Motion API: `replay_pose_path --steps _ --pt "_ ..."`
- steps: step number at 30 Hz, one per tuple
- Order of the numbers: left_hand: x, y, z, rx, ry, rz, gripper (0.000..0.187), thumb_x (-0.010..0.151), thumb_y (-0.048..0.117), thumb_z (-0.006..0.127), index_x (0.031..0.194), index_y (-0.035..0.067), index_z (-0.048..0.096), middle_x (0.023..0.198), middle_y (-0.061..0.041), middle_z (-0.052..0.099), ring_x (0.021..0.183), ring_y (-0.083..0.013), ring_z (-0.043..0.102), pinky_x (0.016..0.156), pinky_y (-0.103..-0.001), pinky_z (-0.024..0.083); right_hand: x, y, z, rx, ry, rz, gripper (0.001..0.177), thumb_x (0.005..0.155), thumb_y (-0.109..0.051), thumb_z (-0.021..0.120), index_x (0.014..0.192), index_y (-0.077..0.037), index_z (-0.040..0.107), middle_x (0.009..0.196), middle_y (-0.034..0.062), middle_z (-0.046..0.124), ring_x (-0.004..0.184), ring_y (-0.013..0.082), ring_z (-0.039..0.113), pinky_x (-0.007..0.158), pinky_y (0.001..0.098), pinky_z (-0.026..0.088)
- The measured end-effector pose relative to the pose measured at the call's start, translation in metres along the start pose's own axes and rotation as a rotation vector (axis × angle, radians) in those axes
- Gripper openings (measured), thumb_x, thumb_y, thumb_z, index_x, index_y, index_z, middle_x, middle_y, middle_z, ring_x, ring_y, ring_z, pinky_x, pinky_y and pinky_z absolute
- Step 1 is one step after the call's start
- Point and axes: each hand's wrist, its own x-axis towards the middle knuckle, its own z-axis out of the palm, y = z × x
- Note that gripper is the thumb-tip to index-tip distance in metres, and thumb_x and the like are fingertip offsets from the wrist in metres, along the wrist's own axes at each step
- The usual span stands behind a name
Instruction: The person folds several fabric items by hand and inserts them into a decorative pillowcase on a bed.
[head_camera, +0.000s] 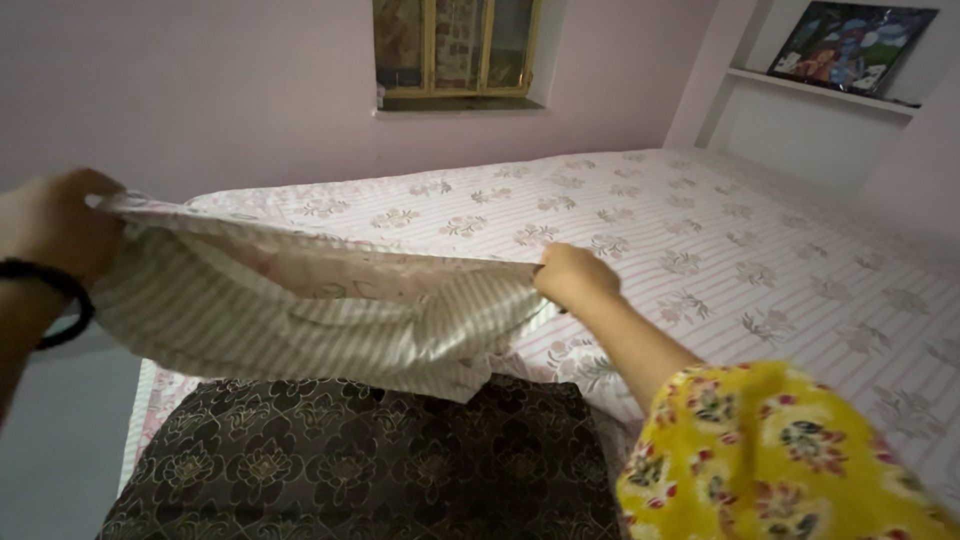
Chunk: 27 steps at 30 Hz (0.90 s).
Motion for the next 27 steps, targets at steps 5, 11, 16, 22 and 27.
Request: replay_pose_path --steps 5,11,16,22,27 --pt "-0.026 0.024 -0.015 -0.56 -0.132 -0.314 0.025 0.102 0.011 0.064 0.126 0.005 0.069 0.113 -0.021 0.071 0.082 -0.0332 0.072 0.065 -0.049 0.065 -0.003 -0.008 0.006 0.535 -0.078 0.112 0.044 0.105 -0.017 0.044 0.141 0.008 0.038 0.098 0.0196 0.06 0.062 0.024 0.07 0.061 0.0381 0.064" --pt "-0.064 0.073 -0.053 -0.803 -0.391 -0.455 0.03 0.104 0.012 0.056 0.133 0.006 0.064 0.119 -0.022 0.07 0.092 -0.0352 0.07 0.074 -0.048 0.063 0.023 -0.003 0.029 0.76 -0.237 0.076 0.042 0.097 -0.009 0.055 0.135 0.006 0.05 0.114 0.0218 0.064 0.091 0.0284 0.068 0.071 0.0413 0.064" --pt "-0.085 0.109 -0.066 -0.974 -0.618 -0.549 0.035 0.105 0.012 0.05 0.138 0.006 0.059 0.124 -0.024 0.069 0.101 -0.0368 0.068 0.082 -0.048 0.062 -0.001 -0.034 0.028 0.78 -0.503 -0.065 0.032 0.093 -0.009 0.059 0.124 0.0 0.06 0.123 0.0242 0.067 0.092 0.0308 0.069 0.069 0.0369 0.061" --pt "-0.107 0.145 -0.072 -0.851 -0.992 -0.515 0.041 0.107 0.013 0.042 0.145 0.006 0.054 0.129 -0.025 0.068 0.112 -0.0388 0.066 0.092 -0.047 0.061 -0.069 -0.1 0.001 0.958 -0.741 -0.22 0.024 0.094 -0.012 0.054 0.114 0.0 0.06 0.128 0.0227 0.062 0.099 0.0379 0.073 0.076 0.0421 0.063" --pt "-0.103 0.154 -0.058 -0.372 -1.215 -0.03 0.041 0.109 0.024 0.041 0.142 0.008 0.06 0.136 -0.015 0.07 0.122 -0.0298 0.071 0.097 -0.043 0.059 -0.073 -0.131 0.001 0.904 -0.789 -0.318 0.03 0.1 -0.025 0.044 0.117 -0.001 0.054 0.128 0.029 0.061 0.105 0.0365 0.07 0.075 0.0433 0.068"
